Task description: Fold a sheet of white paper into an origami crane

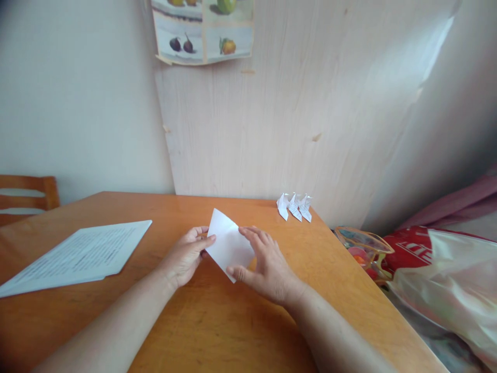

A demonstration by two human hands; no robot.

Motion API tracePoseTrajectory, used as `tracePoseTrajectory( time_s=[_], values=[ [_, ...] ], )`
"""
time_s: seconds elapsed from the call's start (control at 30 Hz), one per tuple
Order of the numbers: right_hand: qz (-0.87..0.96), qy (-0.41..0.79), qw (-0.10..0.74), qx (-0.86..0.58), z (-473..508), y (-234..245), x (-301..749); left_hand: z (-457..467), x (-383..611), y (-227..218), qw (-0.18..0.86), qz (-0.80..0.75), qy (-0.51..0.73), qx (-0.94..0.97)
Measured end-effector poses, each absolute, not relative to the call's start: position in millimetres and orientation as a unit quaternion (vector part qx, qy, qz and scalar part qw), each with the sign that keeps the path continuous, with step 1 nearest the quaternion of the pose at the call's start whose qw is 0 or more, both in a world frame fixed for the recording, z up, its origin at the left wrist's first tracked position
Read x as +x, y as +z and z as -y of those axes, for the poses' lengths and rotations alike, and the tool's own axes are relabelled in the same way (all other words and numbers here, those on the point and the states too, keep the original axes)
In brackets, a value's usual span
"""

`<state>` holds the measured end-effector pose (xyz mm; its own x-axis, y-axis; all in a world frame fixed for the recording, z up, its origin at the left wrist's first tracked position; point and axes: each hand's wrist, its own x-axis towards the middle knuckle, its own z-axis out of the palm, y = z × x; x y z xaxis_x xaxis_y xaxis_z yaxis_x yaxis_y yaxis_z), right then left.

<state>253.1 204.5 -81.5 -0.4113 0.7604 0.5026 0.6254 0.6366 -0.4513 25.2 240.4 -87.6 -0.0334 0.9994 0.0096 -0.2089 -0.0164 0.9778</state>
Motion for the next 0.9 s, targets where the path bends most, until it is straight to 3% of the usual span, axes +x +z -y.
tracePoseTrajectory(
  time_s=[0.2, 0.37, 0.67, 0.9],
  values=[
    [0.891, -0.033, 0.203, -0.405, -199, -88, 245, -244, 24, -93, 0.569, -0.471, 0.529, 0.418],
    [0.917, 0.000, 0.149, -0.369, -198, -82, 247, -240, 25, -93, 0.544, -0.513, 0.492, 0.447],
    [0.929, 0.066, 0.126, -0.342, -191, -81, 245, -238, 5, -90, 0.285, -0.591, 0.324, 0.682],
    [0.917, 0.113, 0.138, -0.358, -187, -75, 247, -239, -2, -92, 0.347, -0.504, 0.257, 0.748]
  ],
)
